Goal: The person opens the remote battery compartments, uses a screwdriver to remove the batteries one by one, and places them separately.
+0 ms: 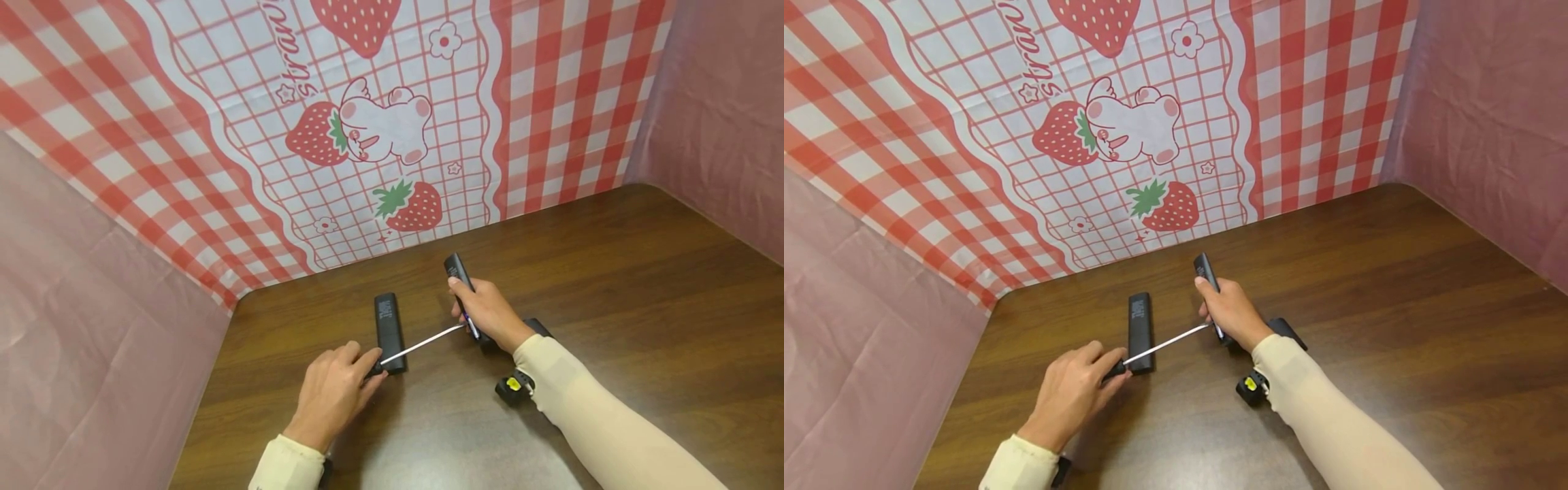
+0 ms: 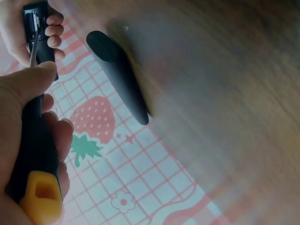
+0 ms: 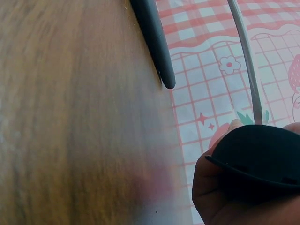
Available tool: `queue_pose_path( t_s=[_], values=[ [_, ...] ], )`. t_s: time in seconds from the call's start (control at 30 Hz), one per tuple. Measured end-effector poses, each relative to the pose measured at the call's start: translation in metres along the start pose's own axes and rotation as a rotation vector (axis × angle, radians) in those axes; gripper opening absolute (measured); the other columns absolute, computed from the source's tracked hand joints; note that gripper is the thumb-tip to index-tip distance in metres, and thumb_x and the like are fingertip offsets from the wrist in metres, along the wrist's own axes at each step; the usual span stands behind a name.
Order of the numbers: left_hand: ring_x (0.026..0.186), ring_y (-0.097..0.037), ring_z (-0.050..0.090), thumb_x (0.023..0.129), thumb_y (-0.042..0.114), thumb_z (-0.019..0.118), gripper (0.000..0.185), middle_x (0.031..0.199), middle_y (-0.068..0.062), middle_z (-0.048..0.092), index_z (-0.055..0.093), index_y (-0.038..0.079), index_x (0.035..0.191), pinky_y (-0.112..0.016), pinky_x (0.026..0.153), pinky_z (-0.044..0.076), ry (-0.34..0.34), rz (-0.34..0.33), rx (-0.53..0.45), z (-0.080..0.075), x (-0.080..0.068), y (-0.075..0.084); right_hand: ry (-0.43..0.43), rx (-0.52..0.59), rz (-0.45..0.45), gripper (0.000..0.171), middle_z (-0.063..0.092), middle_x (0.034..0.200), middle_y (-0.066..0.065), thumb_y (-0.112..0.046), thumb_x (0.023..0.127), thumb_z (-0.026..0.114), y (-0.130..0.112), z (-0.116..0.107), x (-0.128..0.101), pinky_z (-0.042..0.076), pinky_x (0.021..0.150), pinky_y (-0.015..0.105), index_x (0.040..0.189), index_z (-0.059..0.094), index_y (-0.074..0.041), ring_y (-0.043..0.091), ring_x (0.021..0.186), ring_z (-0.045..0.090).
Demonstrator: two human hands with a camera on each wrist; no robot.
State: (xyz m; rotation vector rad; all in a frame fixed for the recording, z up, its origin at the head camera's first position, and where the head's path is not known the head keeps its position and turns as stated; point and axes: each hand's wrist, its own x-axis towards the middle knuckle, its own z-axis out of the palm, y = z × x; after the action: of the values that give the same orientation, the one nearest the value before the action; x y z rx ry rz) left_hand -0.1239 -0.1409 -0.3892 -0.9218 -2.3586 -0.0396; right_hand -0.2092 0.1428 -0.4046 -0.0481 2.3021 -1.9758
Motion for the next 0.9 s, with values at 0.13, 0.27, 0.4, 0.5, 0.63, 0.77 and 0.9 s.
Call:
queue_pose_path(
  t_s=[0.13, 0.27, 0.4, 0.5, 0.63, 0.77, 0.9],
  values=[
    [0.053, -0.018, 0.049, 0.078, 0.030, 0.086, 0.035, 0.077, 0.001, 0.053, 0.074, 0.017, 0.108, -0.035, 0.052, 0.041, 0.001, 0.005, 0.012, -0.001, 0.001, -0.001, -0.003, 0.005, 0.006, 0.052, 0.062, 0.076, 0.009, -0.043, 0.105, 0.047, 0.000, 0.000, 0.000, 0.050, 0.054, 0.032, 0.119, 0.057, 0.006, 0.016, 0.061, 0.057],
    [0.052, -0.018, 0.051, 0.073, 0.026, 0.089, 0.042, 0.079, 0.000, 0.053, 0.074, 0.016, 0.111, -0.035, 0.051, 0.043, -0.004, 0.006, 0.011, -0.001, 0.002, -0.002, -0.008, 0.011, 0.014, 0.053, 0.062, 0.077, 0.010, -0.044, 0.105, 0.047, 0.000, 0.000, 0.000, 0.051, 0.054, 0.033, 0.119, 0.057, 0.006, 0.016, 0.061, 0.058],
    [0.051, -0.017, 0.054, 0.073, 0.024, 0.090, 0.042, 0.081, 0.000, 0.054, 0.074, 0.012, 0.110, -0.035, 0.047, 0.045, -0.009, -0.004, 0.010, 0.000, 0.002, -0.003, -0.010, 0.014, 0.015, 0.052, 0.062, 0.077, 0.010, -0.044, 0.105, 0.047, 0.000, 0.001, 0.000, 0.050, 0.054, 0.033, 0.118, 0.056, 0.006, 0.016, 0.060, 0.058],
    [0.050, -0.014, 0.054, 0.073, 0.025, 0.089, 0.038, 0.081, 0.000, 0.053, 0.074, 0.010, 0.104, -0.033, 0.045, 0.045, -0.024, -0.017, 0.012, 0.000, 0.002, -0.003, -0.009, 0.012, 0.006, 0.051, 0.062, 0.076, 0.010, -0.043, 0.105, 0.048, 0.000, 0.002, 0.000, 0.050, 0.053, 0.033, 0.117, 0.057, 0.006, 0.016, 0.059, 0.058],
    [0.049, -0.015, 0.053, 0.072, 0.027, 0.090, 0.034, 0.080, 0.000, 0.051, 0.073, 0.010, 0.097, -0.033, 0.045, 0.044, -0.045, -0.029, 0.023, -0.001, 0.004, -0.003, -0.003, -0.002, -0.016, 0.050, 0.062, 0.076, 0.010, -0.042, 0.106, 0.047, 0.000, 0.002, -0.001, 0.050, 0.053, 0.033, 0.116, 0.057, 0.006, 0.017, 0.059, 0.058],
    [0.049, -0.018, 0.054, 0.071, 0.027, 0.091, 0.033, 0.080, 0.000, 0.050, 0.072, 0.012, 0.094, -0.036, 0.045, 0.044, -0.069, -0.037, 0.034, -0.004, 0.008, -0.002, 0.008, -0.031, -0.036, 0.049, 0.062, 0.075, 0.010, -0.041, 0.106, 0.046, 0.001, 0.003, 0.000, 0.050, 0.052, 0.033, 0.109, 0.058, 0.007, 0.017, 0.059, 0.057],
    [0.051, -0.018, 0.057, 0.072, 0.028, 0.091, 0.031, 0.076, 0.001, 0.054, 0.072, 0.015, 0.093, -0.036, 0.046, 0.044, -0.104, -0.059, 0.033, -0.011, 0.012, 0.000, 0.018, -0.062, -0.067, 0.048, 0.061, 0.072, 0.009, -0.040, 0.106, 0.047, 0.003, 0.004, 0.000, 0.050, 0.050, 0.033, 0.100, 0.057, 0.007, 0.017, 0.056, 0.056]
  ],
)
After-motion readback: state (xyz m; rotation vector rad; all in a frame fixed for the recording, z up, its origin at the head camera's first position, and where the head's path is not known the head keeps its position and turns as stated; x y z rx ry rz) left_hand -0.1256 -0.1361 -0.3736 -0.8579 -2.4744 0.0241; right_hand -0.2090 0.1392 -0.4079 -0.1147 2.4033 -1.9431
